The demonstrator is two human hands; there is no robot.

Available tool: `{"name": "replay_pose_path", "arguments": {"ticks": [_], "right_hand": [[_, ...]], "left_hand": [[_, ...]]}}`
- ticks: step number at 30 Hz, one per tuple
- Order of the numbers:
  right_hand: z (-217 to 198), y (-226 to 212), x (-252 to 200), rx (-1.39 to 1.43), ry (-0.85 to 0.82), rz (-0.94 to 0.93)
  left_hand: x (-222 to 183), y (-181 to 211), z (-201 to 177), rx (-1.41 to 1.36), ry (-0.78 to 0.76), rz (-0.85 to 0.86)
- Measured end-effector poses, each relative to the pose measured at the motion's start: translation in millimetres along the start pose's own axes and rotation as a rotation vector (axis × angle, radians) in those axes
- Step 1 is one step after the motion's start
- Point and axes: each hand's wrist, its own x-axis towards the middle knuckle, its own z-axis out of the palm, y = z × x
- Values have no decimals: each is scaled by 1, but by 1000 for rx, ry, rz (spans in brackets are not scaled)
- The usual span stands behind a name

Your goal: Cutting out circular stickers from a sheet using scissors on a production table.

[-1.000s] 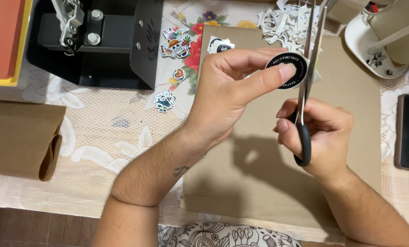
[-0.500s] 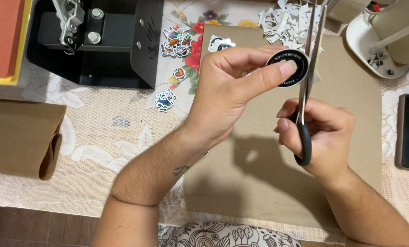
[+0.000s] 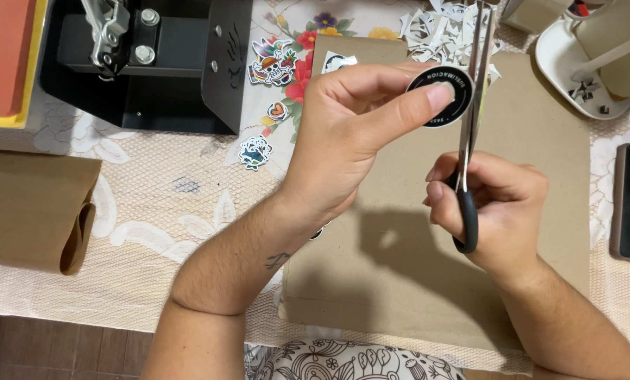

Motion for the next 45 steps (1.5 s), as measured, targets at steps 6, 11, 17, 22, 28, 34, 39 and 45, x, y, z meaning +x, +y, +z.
{"name": "replay_pose_path", "arguments": {"ticks": [6,11,17,22,28,34,39,45], "right_hand": [[2,1,0,42,-46,25],[2,3,-1,81,-47,26],[1,4,-1,92,-28,37],[0,3,0,80,-14,50],[1,4,-1,78,-4,53],[1,6,-1,102,-13,58],[1,7,-1,101,-18,43],[1,6,0,92,-18,42]], "left_hand": [[1,5,6,63,99,-38],[1,-3,5,59,101,-30],[-2,-7,7,62,98,-53],[-2,-8,7,37,93,-62],[-3,-9,7,11,80,-55],[-4,-7,8,43,103,-71],[-3,-8,8,51,115,-65],[-2,-8,8,60,125,-72]]}}
